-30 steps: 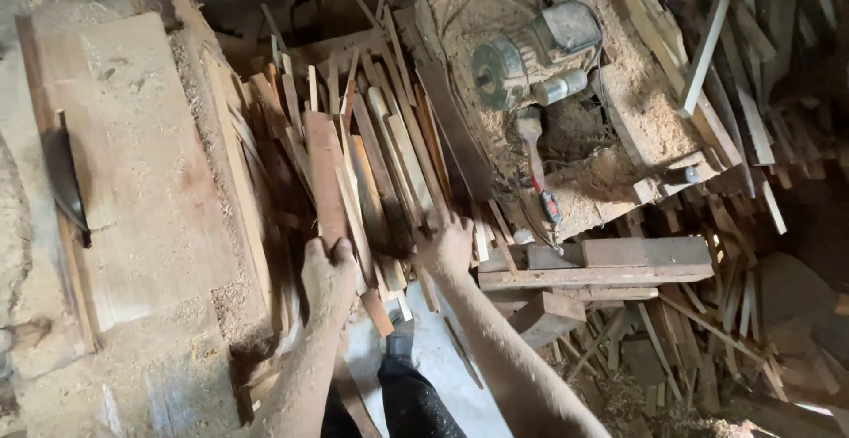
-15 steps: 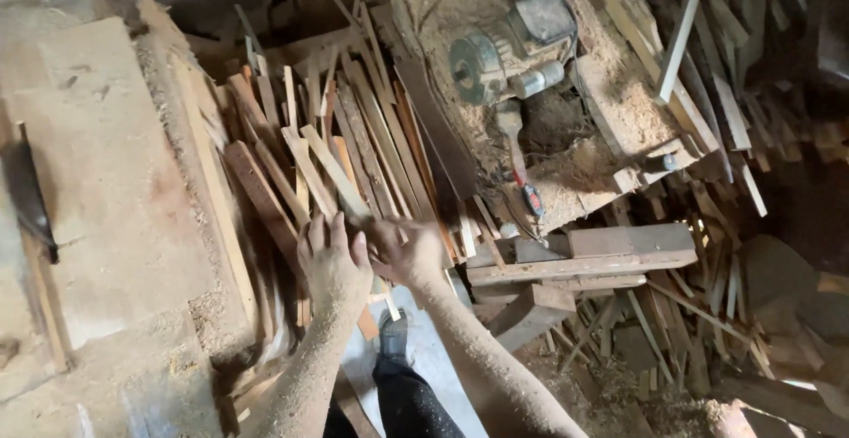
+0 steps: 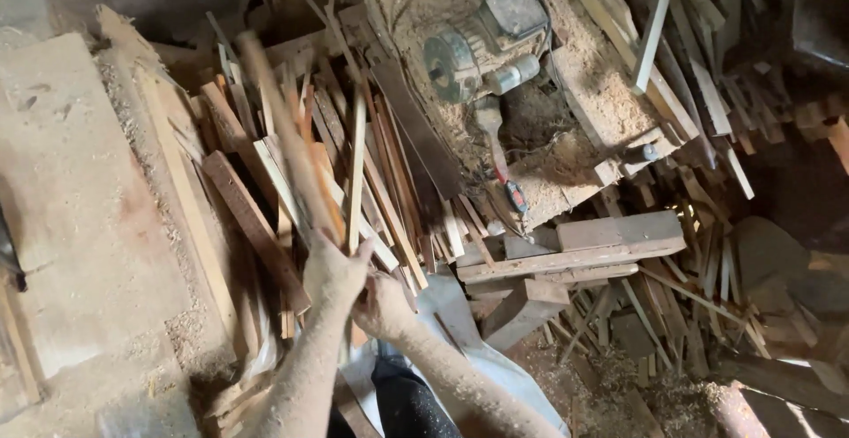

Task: Feeding thin wooden strips through a table saw to trim or shape them in a workshop environment.

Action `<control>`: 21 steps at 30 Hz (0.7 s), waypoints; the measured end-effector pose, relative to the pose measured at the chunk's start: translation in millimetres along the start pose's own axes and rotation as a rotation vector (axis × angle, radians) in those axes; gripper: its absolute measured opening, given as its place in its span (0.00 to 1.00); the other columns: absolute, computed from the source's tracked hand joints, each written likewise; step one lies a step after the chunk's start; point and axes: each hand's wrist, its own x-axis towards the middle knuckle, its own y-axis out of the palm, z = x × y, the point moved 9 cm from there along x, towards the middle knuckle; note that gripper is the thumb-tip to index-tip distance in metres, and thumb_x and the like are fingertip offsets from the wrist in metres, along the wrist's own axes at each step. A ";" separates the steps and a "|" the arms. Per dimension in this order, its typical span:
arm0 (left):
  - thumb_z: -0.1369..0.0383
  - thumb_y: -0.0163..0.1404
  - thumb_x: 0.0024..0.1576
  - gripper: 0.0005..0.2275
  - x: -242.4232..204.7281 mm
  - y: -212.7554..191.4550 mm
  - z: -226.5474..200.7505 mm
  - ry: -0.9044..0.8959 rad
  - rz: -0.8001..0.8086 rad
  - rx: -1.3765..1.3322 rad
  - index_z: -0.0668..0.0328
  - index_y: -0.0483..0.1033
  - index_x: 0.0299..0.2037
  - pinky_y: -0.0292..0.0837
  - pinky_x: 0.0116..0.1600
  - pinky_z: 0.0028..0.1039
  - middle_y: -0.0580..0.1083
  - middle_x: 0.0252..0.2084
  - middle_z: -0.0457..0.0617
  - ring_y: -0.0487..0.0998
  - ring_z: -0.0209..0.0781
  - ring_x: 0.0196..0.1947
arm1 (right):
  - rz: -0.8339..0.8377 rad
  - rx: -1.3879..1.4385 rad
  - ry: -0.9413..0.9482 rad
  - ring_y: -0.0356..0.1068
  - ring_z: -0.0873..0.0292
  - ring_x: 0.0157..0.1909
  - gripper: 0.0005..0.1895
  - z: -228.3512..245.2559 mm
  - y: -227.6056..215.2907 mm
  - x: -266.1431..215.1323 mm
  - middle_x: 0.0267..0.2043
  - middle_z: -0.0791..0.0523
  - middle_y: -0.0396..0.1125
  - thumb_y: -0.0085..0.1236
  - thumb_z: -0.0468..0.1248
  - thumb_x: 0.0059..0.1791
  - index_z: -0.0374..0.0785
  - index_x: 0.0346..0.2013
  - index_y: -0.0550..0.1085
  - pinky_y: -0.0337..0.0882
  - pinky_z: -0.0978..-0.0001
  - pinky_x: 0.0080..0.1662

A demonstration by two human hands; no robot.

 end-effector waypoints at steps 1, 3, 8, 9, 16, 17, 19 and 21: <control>0.48 0.59 0.43 0.31 10.7 11.1 21.2 -0.134 0.118 0.039 0.55 0.68 0.53 0.79 0.44 0.49 0.79 0.40 0.60 0.83 0.62 0.41 | 0.109 0.060 -0.030 0.73 0.44 0.41 0.14 27.7 -11.3 -2.1 0.34 0.47 0.72 0.62 0.45 0.46 0.39 0.38 0.77 0.75 0.56 0.46; 0.55 0.55 0.46 0.26 7.0 12.0 41.1 -0.287 0.238 0.083 0.57 0.63 0.51 0.79 0.45 0.53 0.79 0.36 0.61 0.83 0.65 0.39 | 0.236 0.121 -0.052 0.75 0.58 0.36 0.13 56.4 -33.2 -10.4 0.28 0.58 0.72 0.68 0.48 0.43 0.44 0.29 0.76 0.77 0.67 0.41; 0.65 0.50 0.54 0.20 -2.8 -17.8 2.2 -0.318 0.222 0.000 0.64 0.63 0.54 0.75 0.52 0.56 0.79 0.40 0.67 0.82 0.68 0.44 | -0.264 -0.292 0.323 0.74 0.41 0.51 0.28 -95.6 -108.3 52.9 0.39 0.43 0.73 0.67 0.51 0.43 0.36 0.49 0.73 0.72 0.50 0.55; 0.65 0.50 0.54 0.20 -10.8 -21.5 5.5 -0.325 0.225 0.005 0.64 0.63 0.54 0.75 0.52 0.56 0.79 0.40 0.67 0.82 0.68 0.44 | -0.256 -0.292 0.328 0.74 0.41 0.51 0.28 -105.2 -101.1 51.2 0.39 0.43 0.73 0.67 0.51 0.43 0.36 0.49 0.73 0.72 0.50 0.55; 0.65 0.46 0.59 0.18 -27.0 -37.8 7.0 -0.388 0.117 -0.159 0.66 0.61 0.56 0.74 0.56 0.56 0.77 0.44 0.72 0.78 0.72 0.50 | -0.058 -0.244 0.339 0.75 0.39 0.47 0.24 -107.3 -61.3 68.0 0.38 0.45 0.75 0.67 0.52 0.41 0.41 0.42 0.71 0.75 0.48 0.50; 0.65 0.46 0.61 0.17 -30.1 -38.7 14.7 -0.411 0.071 -0.199 0.65 0.61 0.57 0.73 0.55 0.57 0.76 0.45 0.74 0.77 0.72 0.51 | -0.074 -0.090 0.267 0.74 0.34 0.46 0.23 -93.8 -55.5 67.3 0.37 0.42 0.74 0.66 0.51 0.42 0.38 0.40 0.71 0.75 0.45 0.47; 0.64 0.46 0.61 0.17 -31.0 -45.2 12.6 -0.430 0.015 -0.228 0.64 0.60 0.57 0.73 0.54 0.57 0.75 0.45 0.74 0.77 0.73 0.51 | -0.101 -0.028 0.227 0.74 0.33 0.44 0.22 -58.0 -53.5 59.6 0.35 0.40 0.72 0.64 0.51 0.43 0.37 0.38 0.70 0.73 0.43 0.44; 0.64 0.47 0.61 0.17 -34.6 -49.9 10.4 -0.447 -0.032 -0.255 0.63 0.60 0.57 0.73 0.53 0.56 0.75 0.45 0.73 0.76 0.73 0.51 | -0.132 0.032 0.195 0.73 0.32 0.42 0.22 -46.5 -43.0 44.4 0.33 0.37 0.70 0.61 0.51 0.44 0.36 0.37 0.69 0.72 0.41 0.40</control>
